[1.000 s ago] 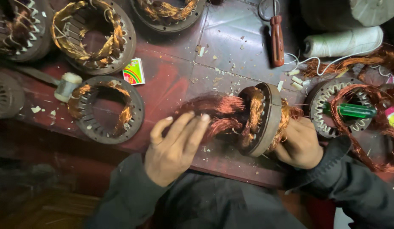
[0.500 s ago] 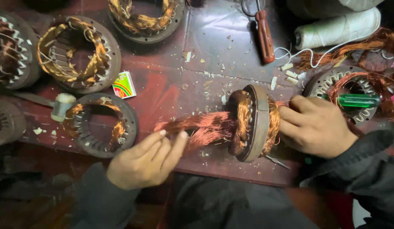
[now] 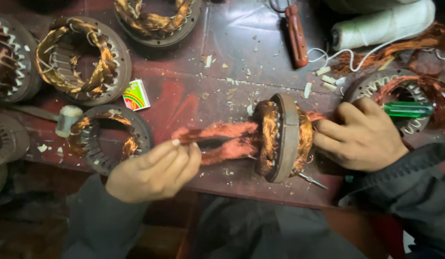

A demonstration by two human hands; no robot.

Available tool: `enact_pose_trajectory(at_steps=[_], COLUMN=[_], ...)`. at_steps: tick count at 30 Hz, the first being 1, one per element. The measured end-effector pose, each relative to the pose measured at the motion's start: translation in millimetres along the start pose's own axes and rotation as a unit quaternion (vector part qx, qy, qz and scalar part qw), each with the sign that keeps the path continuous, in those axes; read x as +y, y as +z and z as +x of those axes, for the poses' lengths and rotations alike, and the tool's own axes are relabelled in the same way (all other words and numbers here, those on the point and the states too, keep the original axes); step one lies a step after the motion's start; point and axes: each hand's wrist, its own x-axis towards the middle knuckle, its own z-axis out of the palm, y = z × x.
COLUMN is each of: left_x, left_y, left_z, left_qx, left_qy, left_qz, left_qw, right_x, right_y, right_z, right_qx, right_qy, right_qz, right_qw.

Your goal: The person winds copper wire around a stator core, using pliers to cut and tuck the wire ends into slots. The person handles multiple stator cores and copper wire bundles on a cluttered workbench.

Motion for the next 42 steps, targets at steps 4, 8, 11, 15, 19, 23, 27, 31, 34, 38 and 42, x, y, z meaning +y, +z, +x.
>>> enact_pose_trajectory(at_steps=[4,8,11,15,19,23,27,31,34,38,42], left_x=[-2,3,-2,-1,16,34,32,32,35,36,34], left_y=[0,-8,-3,1,-2,3,8,12,16,19,16], left_z=[13,26,36,53,74,88,101,106,106,108,110], left_qx=[-0.005,0.012,0.01,-0.039,-0.032,-0.053,-0.046,-0.034,-0.036,-0.034,-0.042], left_qy=[-0.013,-0.012,-0.031,-0.111,-0.191,-0.3,-0.307,-0.275,-0.287,-0.293,-0.348], left_qz=[0.024,0.02,0.017,-0.053,-0.158,-0.269,-0.345,-0.382,-0.385,-0.386,-0.397], left_qw=[1.0,1.0,0.999,0.992,0.968,0.914,0.886,0.882,0.876,0.874,0.848], right_x=[-4,-7,-4,-3,-7,-14,-16,-17,-14,-16,-15], right_y=[-5,-17,-16,-16,-16,-13,-5,5,10,12,10], right_z=[-3,-9,-4,-1,-1,-1,0,0,0,-2,-2], right_qx=[0.034,0.066,0.096,0.1,0.128,0.155,0.173,0.167,0.164,0.158,0.161], right_qy=[0.001,0.026,0.036,0.042,0.052,0.047,0.052,0.076,0.083,0.086,0.068], right_qz=[0.03,0.051,0.11,0.12,0.168,0.197,0.202,0.175,0.163,0.143,0.157], right_qw=[0.999,0.996,0.989,0.987,0.976,0.967,0.963,0.967,0.969,0.973,0.972])
